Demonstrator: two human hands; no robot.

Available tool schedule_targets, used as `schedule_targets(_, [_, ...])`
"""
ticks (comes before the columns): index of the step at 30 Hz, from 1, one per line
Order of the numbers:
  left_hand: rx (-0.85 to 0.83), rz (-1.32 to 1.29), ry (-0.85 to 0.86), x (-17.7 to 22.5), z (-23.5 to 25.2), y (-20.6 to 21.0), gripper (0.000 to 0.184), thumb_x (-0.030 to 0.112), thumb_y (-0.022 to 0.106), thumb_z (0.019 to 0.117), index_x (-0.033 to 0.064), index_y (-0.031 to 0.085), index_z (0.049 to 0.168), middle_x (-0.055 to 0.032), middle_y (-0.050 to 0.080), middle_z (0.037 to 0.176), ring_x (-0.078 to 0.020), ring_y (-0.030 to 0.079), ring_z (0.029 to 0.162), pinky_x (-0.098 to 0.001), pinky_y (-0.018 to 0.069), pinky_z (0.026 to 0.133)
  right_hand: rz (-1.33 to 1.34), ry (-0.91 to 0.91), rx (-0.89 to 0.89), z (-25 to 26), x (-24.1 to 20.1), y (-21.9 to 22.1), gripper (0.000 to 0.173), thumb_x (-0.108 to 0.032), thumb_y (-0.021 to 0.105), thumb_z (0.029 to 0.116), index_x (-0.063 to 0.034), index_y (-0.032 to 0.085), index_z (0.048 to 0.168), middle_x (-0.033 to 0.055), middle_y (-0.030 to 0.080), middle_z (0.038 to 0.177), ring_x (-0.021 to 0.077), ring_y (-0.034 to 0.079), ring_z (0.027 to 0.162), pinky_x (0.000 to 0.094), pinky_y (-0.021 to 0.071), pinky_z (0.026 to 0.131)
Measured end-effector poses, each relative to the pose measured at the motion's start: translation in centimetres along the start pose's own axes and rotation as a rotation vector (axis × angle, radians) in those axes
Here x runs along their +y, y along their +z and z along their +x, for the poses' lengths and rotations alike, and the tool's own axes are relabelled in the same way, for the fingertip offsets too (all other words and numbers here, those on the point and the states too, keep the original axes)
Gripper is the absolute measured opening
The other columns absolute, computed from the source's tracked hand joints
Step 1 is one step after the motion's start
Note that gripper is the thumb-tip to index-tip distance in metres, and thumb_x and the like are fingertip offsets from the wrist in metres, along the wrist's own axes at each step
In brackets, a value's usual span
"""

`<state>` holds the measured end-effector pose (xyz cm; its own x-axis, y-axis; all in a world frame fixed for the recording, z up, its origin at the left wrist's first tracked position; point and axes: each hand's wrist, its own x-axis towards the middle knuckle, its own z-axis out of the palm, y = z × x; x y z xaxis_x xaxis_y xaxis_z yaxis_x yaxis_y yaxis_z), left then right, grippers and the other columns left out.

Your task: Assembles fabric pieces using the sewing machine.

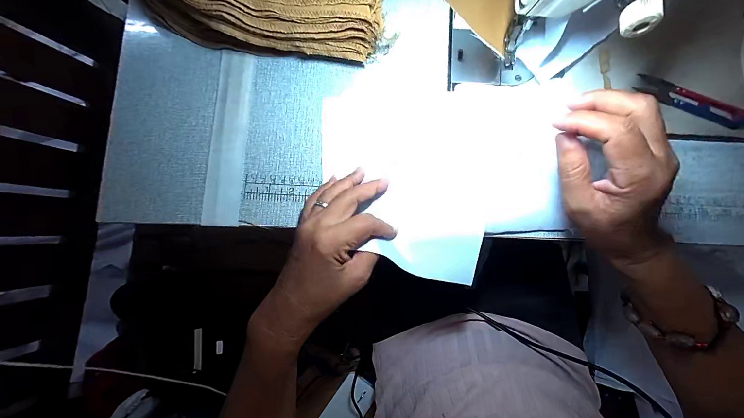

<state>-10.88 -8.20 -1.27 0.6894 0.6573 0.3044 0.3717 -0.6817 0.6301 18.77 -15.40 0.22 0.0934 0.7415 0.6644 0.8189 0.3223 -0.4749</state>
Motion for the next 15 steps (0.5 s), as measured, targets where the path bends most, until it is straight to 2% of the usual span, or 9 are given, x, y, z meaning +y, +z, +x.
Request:
schedule_targets(3, [-0.062, -0.02, -0.003, 0.1, 0.2, -0.2, 0.021, 0.012, 0.058, 0.085, 0.0111, 0.077, 0.076, -0.0187, 0.063, 0.139, -0.038, 0.045, 0.144, -0.0599, 0.0257, 0.121, 0.056, -0.158, -0.168, 1.2, -0.4, 2.3, 0.035, -0.03, 0.062, 0.0998, -0.0003, 0.072, 0.116, 0.023, 0.068, 0.123, 0.0368, 0.061, 0.125, 0.0515, 0.0424, 0.112])
schedule_targets(4, [-0.099, -0.016, -0.013, -0.2, 0.3, -0.5, 0.022, 0.013, 0.058, 0.0854, 0.0123, 0.077, 0.074, -0.018, 0.061, 0.142, -0.0375, 0.042, 0.147, -0.0595, 0.0242, 0.122, 0.042, -0.178, -0.269, 1.3, -0.1, 3.2, 0.044, -0.04, 0.06, 0.0994, -0.0053, 0.072, 0.123, 0.0223, 0.066, 0.129, 0.0393, 0.057, 0.13, 0.0567, 0.0379, 0.114])
schedule_targets(6, [-0.209, 0.011, -0.062, -0.7, 0.5, -2.1, 0.02, 0.018, 0.061, 0.0833, 0.0155, 0.078, 0.073, -0.0163, 0.054, 0.15, -0.0386, 0.033, 0.151, -0.0643, 0.0184, 0.121, -0.018, -0.169, -0.418, 1.1, 1.1, 4.6, 0.055, -0.053, 0.055, 0.0968, -0.012, 0.07, 0.131, 0.0224, 0.064, 0.134, 0.0437, 0.055, 0.132, 0.0651, 0.0358, 0.112])
schedule_targets(8, [-0.368, -0.01, -0.133, -1.6, 1.0, -4.5, 0.023, 0.037, 0.067, 0.085, 0.0181, 0.081, 0.081, -0.014, 0.044, 0.159, -0.0407, 0.021, 0.155, -0.0709, 0.0091, 0.119, -0.076, -0.129, -0.47, 0.5, 1.7, 5.2, 0.059, -0.058, 0.05, 0.0969, -0.0138, 0.07, 0.131, 0.0222, 0.063, 0.135, 0.0445, 0.054, 0.133, 0.0675, 0.0358, 0.11])
schedule_targets(9, [-0.423, -0.06, -0.158, -1.9, 1.6, -5.8, 0.032, 0.047, 0.069, 0.0857, 0.0174, 0.081, 0.087, -0.0126, 0.043, 0.16, -0.0388, 0.02, 0.156, -0.0699, 0.0085, 0.119, -0.101, -0.116, -0.471, 0.3, 1.7, 5.3, 0.06, -0.058, 0.048, 0.0972, -0.0141, 0.07, 0.132, 0.0224, 0.063, 0.136, 0.0446, 0.054, 0.133, 0.0679, 0.0359, 0.11])
schedule_targets(10, [-0.411, -0.101, -0.138, -2.2, 2.7, -6.8, 0.039, 0.051, 0.068, 0.0867, 0.0144, 0.08, 0.093, -0.0135, 0.049, 0.155, -0.0378, 0.028, 0.153, -0.0671, 0.0156, 0.12, -0.123, -0.106, -0.463, 0.2, 1.7, 5.3, 0.06, -0.058, 0.047, 0.0972, -0.0144, 0.07, 0.132, 0.0222, 0.063, 0.136, 0.0441, 0.055, 0.133, 0.0676, 0.0362, 0.11])
schedule_targets(12, [-0.226, -0.1, -0.079, -2.4, 6.2, -8.3, 0.035, 0.037, 0.067, 0.0919, 0.0051, 0.078, 0.1, -0.0132, 0.064, 0.139, -0.0245, 0.051, 0.14, -0.0439, 0.0377, 0.119, -0.153, -0.081, -0.434, 0.1, 1.6, 5.4, 0.061, -0.059, 0.046, 0.097, -0.0143, 0.07, 0.131, 0.0222, 0.063, 0.136, 0.0441, 0.055, 0.132, 0.0671, 0.036, 0.109])
schedule_targets(14, [-0.001, 0.051, -0.048, -2.4, 10.8, -8.8, 0.025, 0.02, 0.065, 0.0958, -0.0032, 0.074, 0.1, -0.0179, 0.069, 0.125, -0.0208, 0.063, 0.123, -0.0349, 0.0485, 0.107, -0.173, -0.048, -0.403, 0.1, 1.6, 5.5, 0.062, -0.06, 0.046, 0.0967, -0.0138, 0.071, 0.13, 0.0228, 0.063, 0.135, 0.0449, 0.055, 0.132, 0.0672, 0.0356, 0.109])
schedule_targets(15, [0.077, 0.149, -0.063, -2.5, 13.1, -8.7, 0.024, 0.017, 0.064, 0.0966, -0.0041, 0.074, 0.098, -0.0193, 0.07, 0.119, -0.0211, 0.066, 0.114, -0.034, 0.0516, 0.1, -0.179, -0.039, -0.393, 0.1, 1.6, 5.5, 0.062, -0.06, 0.047, 0.0963, -0.0134, 0.071, 0.129, 0.0233, 0.063, 0.134, 0.0456, 0.055, 0.131, 0.0676, 0.0356, 0.109])
